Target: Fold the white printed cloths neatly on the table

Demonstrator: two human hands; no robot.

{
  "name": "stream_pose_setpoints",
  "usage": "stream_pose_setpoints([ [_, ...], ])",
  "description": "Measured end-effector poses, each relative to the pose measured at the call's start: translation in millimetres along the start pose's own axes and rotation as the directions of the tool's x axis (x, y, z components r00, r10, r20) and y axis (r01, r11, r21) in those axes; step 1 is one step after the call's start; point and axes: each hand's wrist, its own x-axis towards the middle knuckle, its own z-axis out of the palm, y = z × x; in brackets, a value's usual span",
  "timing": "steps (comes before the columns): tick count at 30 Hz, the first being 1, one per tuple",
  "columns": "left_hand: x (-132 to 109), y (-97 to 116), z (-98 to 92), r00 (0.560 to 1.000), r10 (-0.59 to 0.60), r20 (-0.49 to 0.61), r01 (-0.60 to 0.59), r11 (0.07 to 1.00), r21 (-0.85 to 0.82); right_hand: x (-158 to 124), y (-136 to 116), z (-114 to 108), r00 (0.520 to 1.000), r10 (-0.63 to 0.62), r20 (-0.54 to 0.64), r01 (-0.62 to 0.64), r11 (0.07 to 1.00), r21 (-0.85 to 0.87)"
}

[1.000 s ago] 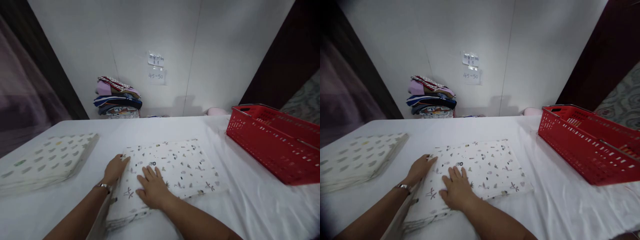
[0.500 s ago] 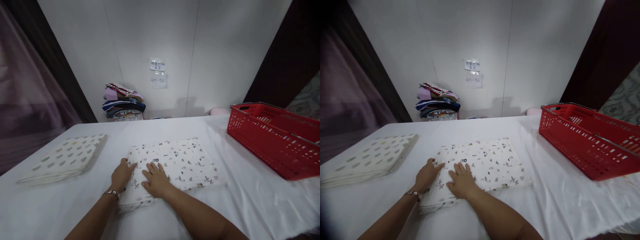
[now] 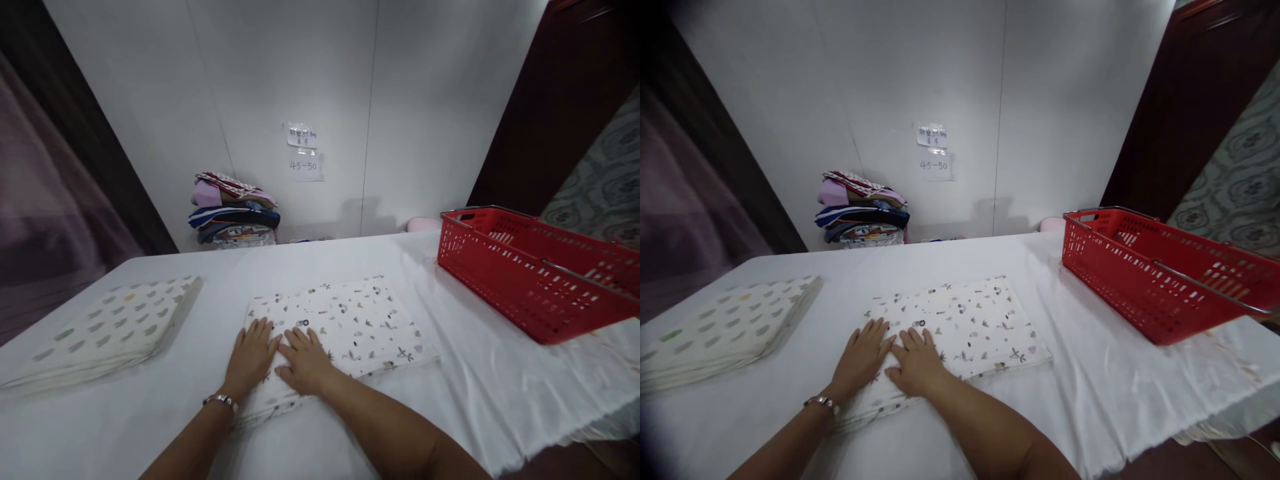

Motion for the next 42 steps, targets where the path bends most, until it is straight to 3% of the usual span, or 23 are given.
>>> stream_pose_setpoints([
  [4, -0.6, 1.2, -1.1, 1.0, 0.003, -0.002, -0.003, 1.0, 0.031, 4.4, -0.3, -7.7, 0.996, 0.015, 0.093, -0.02, 0.999, 0.051],
  [6, -1.0, 2.3, -1.1, 1.0, 0.008, -0.012, -0.008, 1.0, 0.029, 6.9, 5.9, -22.8, 0.986, 0.016, 0.169, -0.032, 0.995, 0.095],
  [8, -1.4, 3.6, -0.7, 1.0, 0.011, -0.024, -0.01, 1.0, 0.019, 8.7, 22.4, -44.4, 0.984, 0.062, 0.169, -0.08, 0.992, 0.1],
  [11, -1.3, 5.4, -0.6, 0.999, 0.014, -0.039, -0.013, 1.0, 0.013, 8.6, 70.9, -78.7, 0.975, 0.222, 0.018, -0.221, 0.975, -0.007],
  [15, -1.1, 5.4, -0.4, 0.998, 0.024, -0.049, -0.022, 0.999, 0.042, -1.6, 158.8, -103.0, 0.872, 0.46, -0.168, -0.487, 0.846, -0.215],
  [18, -1.4, 3.5, 1.7, 0.998, 0.038, -0.057, -0.035, 0.998, 0.056, -14.5, 210.9, -100.6, 0.789, 0.598, -0.139, -0.613, 0.754, -0.235],
  [21, -1.8, 1.9, 4.1, 0.996, 0.046, -0.075, -0.042, 0.998, 0.053, -22.7, 236.8, -92.6, 0.758, 0.642, -0.116, -0.65, 0.728, -0.22],
  [26, -2.4, 2.3, 6.5, 0.992, 0.043, -0.115, -0.039, 0.998, 0.043, -13.3, 231.9, -84.9, 0.772, 0.615, -0.162, -0.632, 0.715, -0.299],
  [29, -2.5, 2.8, 7.6, 0.991, 0.044, -0.127, -0.039, 0.998, 0.046, 6.7, 208.5, -77.4, 0.869, 0.453, -0.2, -0.495, 0.792, -0.357],
  [31, -2.5, 2.7, 8.1, 0.991, 0.048, -0.121, -0.041, 0.997, 0.06, 22.7, 192.1, -70.8, 0.932, 0.333, -0.146, -0.363, 0.863, -0.352],
  [33, -2.4, 2.6, 8.2, 0.993, 0.047, -0.106, -0.04, 0.997, 0.071, 36.8, 181.6, -64.9, 0.96, 0.273, -0.058, -0.277, 0.908, -0.314],
  [37, -2.7, 2.8, 7.7, 0.995, 0.032, -0.09, -0.025, 0.997, 0.076, 49.7, 182.9, -60.2, 0.956, 0.29, 0.046, -0.269, 0.928, -0.258],
  [42, -3.9, 4.2, 6.7, 0.994, 0.034, -0.099, -0.026, 0.996, 0.08, 56.5, 176.9, -62.8, 0.938, 0.342, 0.063, -0.316, 0.913, -0.257],
])
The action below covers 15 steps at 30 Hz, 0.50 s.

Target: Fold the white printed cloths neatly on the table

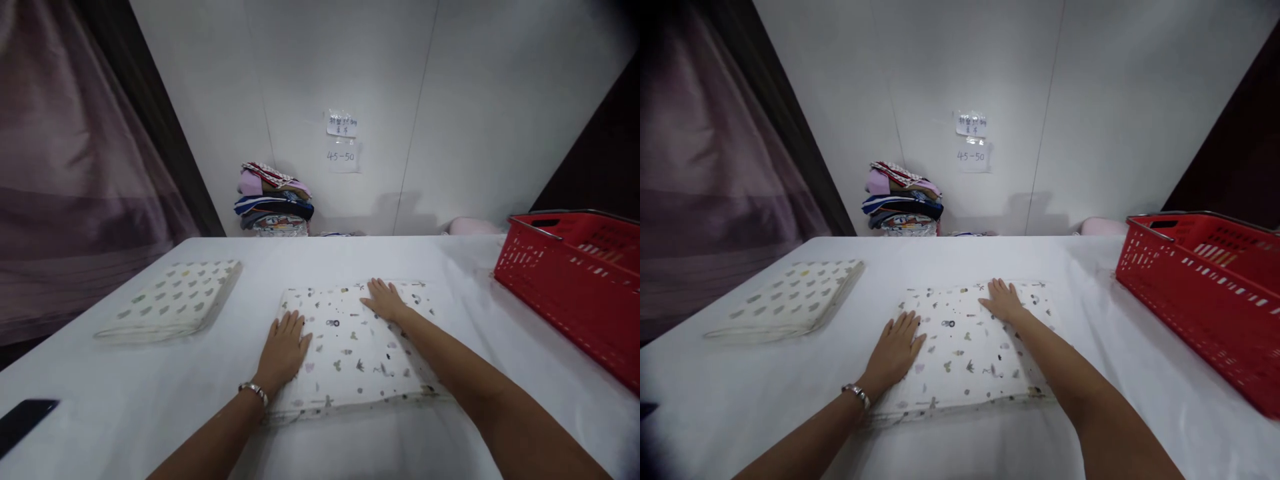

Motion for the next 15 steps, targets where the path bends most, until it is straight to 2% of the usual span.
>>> stream_pose_setpoints([
  [3, -0.4, 1.1, -1.2, 1.0, 0.0, 0.0, 0.0, 1.0, 0.008, 4.0, -25.2, 0.3, 0.996, -0.061, -0.058, 0.061, 0.998, 0.005],
  [7, -1.4, 2.4, -2.5, 1.0, -0.002, -0.019, 0.002, 1.0, 0.002, 12.0, -51.4, 12.3, 0.981, -0.192, -0.016, 0.192, 0.981, 0.032],
  [12, -2.3, 4.2, -3.8, 0.999, -0.008, -0.04, 0.008, 1.0, -0.008, 15.7, -53.7, 15.0, 0.984, -0.177, 0.013, 0.176, 0.984, 0.038],
  [15, -1.9, 5.1, -4.4, 1.0, -0.014, -0.025, 0.014, 1.0, -0.006, 14.8, -69.5, 6.2, 0.989, -0.147, 0.016, 0.147, 0.988, 0.042],
])
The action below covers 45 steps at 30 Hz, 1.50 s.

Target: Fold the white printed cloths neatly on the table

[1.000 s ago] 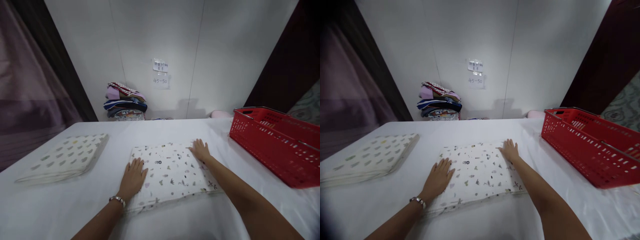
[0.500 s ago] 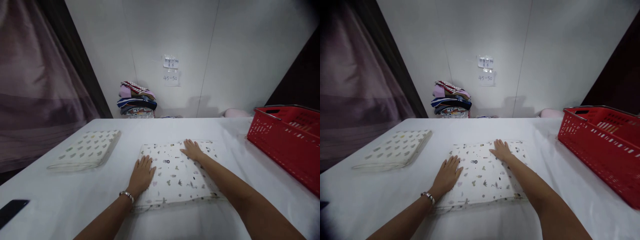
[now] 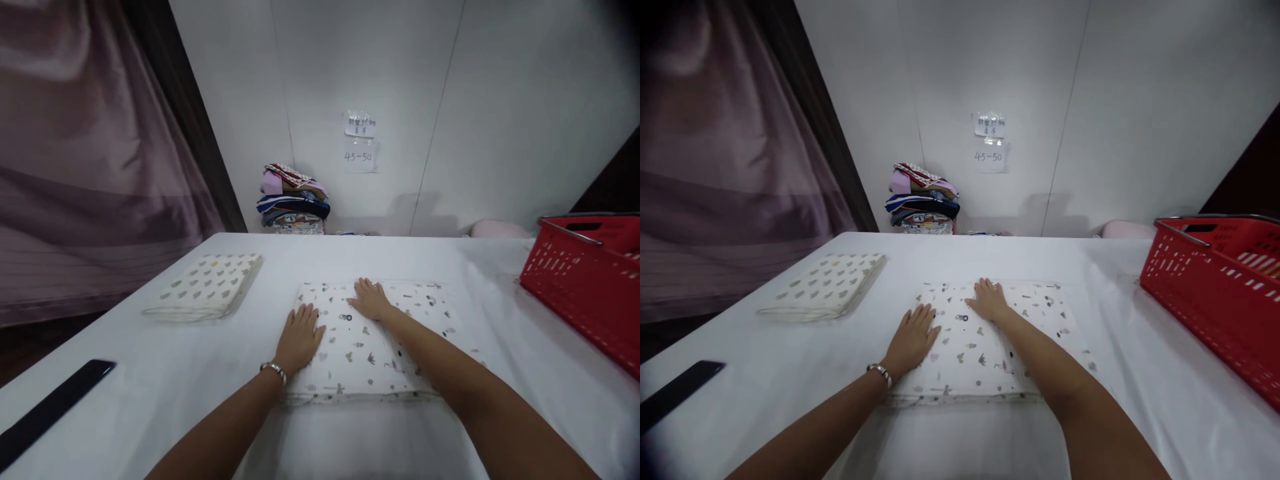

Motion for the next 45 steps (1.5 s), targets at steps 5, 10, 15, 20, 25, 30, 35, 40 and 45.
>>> stream_pose_setpoints([
  [5, 0.2, 0.4, 0.4, 1.0, -0.014, 0.015, 0.014, 1.0, 0.008, 9.1, -48.9, 5.3, 0.989, -0.142, -0.049, 0.142, 0.99, -0.007],
  [10, -0.4, 0.7, -1.0, 1.0, -0.017, 0.018, 0.017, 1.0, -0.013, 13.2, -63.4, 16.1, 0.986, -0.166, -0.017, 0.166, 0.986, 0.007],
  [15, -0.4, 0.8, -2.9, 1.0, -0.015, -0.002, 0.014, 0.999, -0.048, -16.6, -53.2, 14.9, 0.987, -0.161, -0.013, 0.161, 0.984, 0.074],
  [20, 0.6, -0.4, -0.6, 1.0, -0.005, -0.019, 0.004, 0.999, -0.05, -81.0, -9.5, 15.8, 0.998, -0.065, 0.012, 0.064, 0.997, 0.048],
  [25, 2.5, -1.1, 0.3, 1.0, -0.001, 0.002, 0.001, 0.998, -0.057, -158.8, 55.6, 12.0, 0.968, 0.246, -0.048, -0.247, 0.969, -0.015],
  [30, 2.4, -0.7, -1.8, 1.0, -0.004, 0.011, 0.004, 0.998, -0.065, -221.6, 98.4, 11.0, 0.872, 0.472, -0.126, -0.465, 0.881, 0.082],
  [35, 3.0, -1.1, -2.6, 1.0, -0.003, 0.01, 0.004, 0.996, -0.089, -252.9, 116.4, 1.7, 0.756, 0.633, -0.168, -0.568, 0.762, 0.313],
  [40, 4.0, -1.2, -4.9, 0.999, -0.014, 0.048, 0.019, 0.994, -0.111, -258.5, 116.2, -9.9, 0.665, 0.733, -0.144, -0.644, 0.66, 0.386],
  [45, 3.3, -2.3, -5.2, 1.0, -0.009, 0.023, 0.012, 0.994, -0.112, -247.8, 109.7, -18.1, 0.596, 0.803, -0.021, -0.72, 0.545, 0.429],
])
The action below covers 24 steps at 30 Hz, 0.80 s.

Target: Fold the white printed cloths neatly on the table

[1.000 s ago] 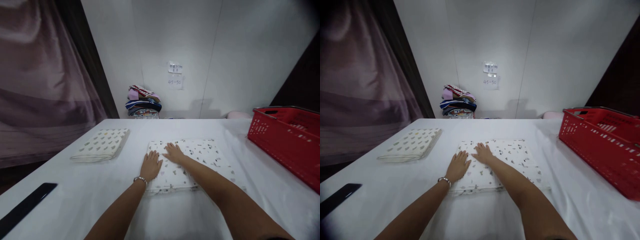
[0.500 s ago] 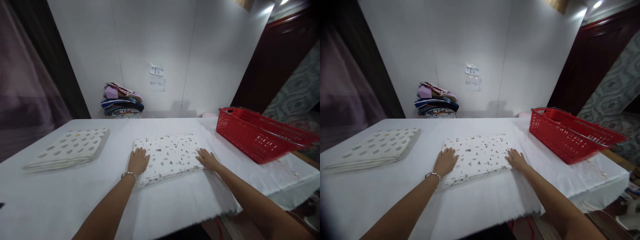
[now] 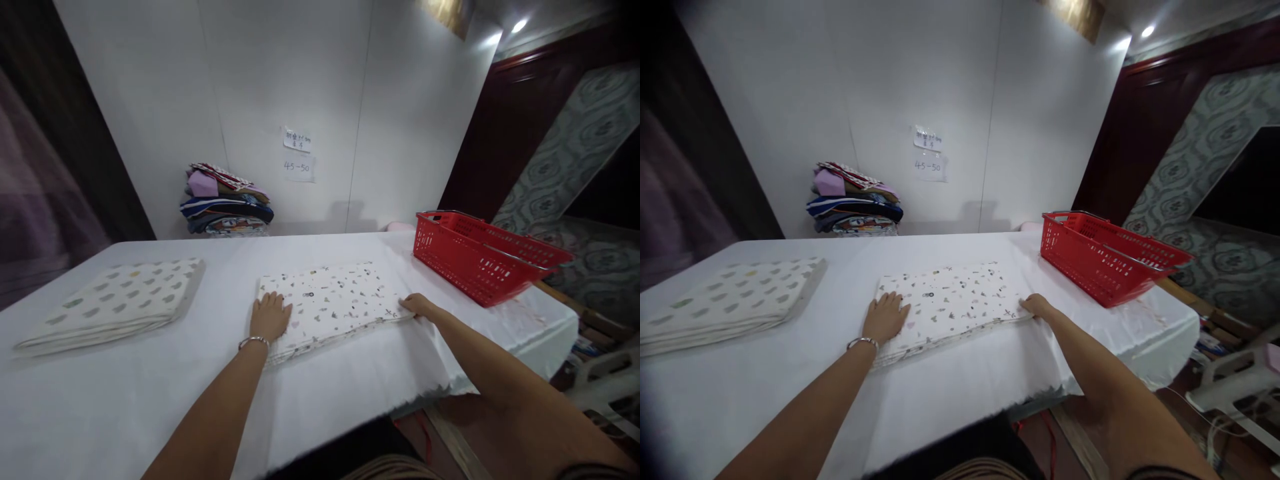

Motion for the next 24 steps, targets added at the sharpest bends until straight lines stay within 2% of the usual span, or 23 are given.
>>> stream_pose_setpoints([
  [7, -0.8, -1.2, 3.3, 0.999, -0.009, -0.032, 0.007, 0.998, -0.057, 3.7, -12.3, -0.9, 0.991, 0.131, 0.027, -0.132, 0.991, 0.022],
  [16, -1.5, -0.9, 1.7, 1.0, 0.0, -0.021, -0.001, 0.998, -0.057, 7.0, -6.9, 10.5, 0.988, 0.116, -0.1, -0.118, 0.993, -0.012],
  [20, -0.9, -0.8, 0.5, 1.0, 0.007, -0.021, -0.009, 0.998, -0.062, 6.9, -3.4, 12.1, 0.987, 0.137, -0.086, -0.137, 0.991, 0.006],
  [24, -1.6, -2.7, -2.3, 1.0, 0.002, -0.014, -0.003, 0.992, -0.123, -0.7, -0.6, 10.0, 0.992, 0.097, -0.079, -0.095, 0.995, 0.031],
])
